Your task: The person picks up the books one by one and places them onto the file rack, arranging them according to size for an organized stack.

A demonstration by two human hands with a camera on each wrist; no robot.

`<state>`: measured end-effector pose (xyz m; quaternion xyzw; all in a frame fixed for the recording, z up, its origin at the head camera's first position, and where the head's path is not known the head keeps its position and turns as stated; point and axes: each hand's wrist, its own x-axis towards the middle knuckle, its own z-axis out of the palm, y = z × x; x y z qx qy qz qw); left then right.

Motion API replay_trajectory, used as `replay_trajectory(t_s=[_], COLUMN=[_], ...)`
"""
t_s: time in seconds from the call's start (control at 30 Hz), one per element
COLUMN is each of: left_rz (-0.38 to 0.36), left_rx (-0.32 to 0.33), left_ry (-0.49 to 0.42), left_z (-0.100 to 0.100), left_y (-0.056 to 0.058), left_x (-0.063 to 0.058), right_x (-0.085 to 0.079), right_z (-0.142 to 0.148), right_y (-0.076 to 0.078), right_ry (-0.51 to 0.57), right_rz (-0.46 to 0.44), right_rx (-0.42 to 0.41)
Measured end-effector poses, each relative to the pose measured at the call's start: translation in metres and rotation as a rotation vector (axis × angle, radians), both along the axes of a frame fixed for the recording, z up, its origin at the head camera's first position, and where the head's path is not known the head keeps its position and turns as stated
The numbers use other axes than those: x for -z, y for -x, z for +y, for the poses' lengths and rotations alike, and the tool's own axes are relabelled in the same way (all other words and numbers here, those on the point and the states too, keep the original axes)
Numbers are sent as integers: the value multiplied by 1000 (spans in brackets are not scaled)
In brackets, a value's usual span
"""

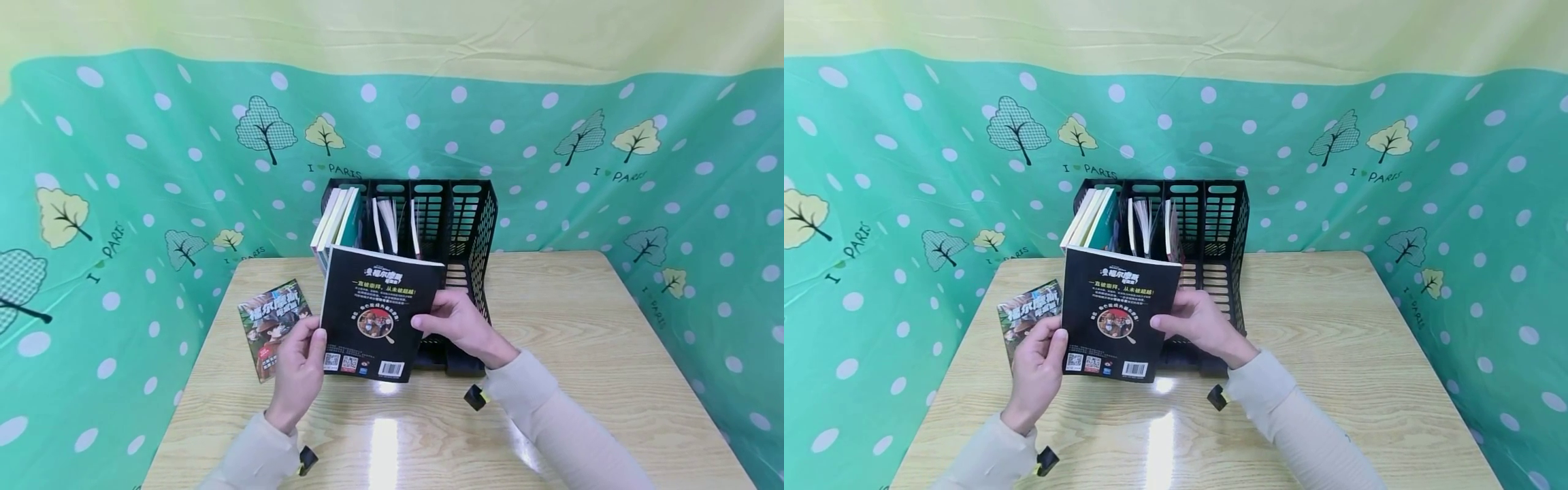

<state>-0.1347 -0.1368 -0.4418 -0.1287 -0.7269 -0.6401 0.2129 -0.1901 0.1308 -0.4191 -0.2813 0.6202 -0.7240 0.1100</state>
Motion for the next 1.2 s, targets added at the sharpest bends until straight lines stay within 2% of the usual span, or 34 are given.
replay_trajectory(t_s=[0.13,0.4,0.5,0.7,0.97,1.2], left_rz=[-38,-18,-16,-2,-51,-93], left_rx=[24,57,56,60,105,173], left_ry=[-21,-13,6,46,27,46], left_z=[3,5,4,2,-2,-4], left_y=[0,-1,1,4,8,10], left_x=[-1,1,3,4,5,9], right_x=[0,1,1,-1,-5,-2], right_z=[-1,-2,-3,-7,-8,-5], right_y=[-2,-6,-7,-11,-15,-17], right_ry=[-10,-9,4,9,-61,-86], right_rz=[-23,-27,3,119,227,235], right_rx=[-19,-35,-22,17,73,78])
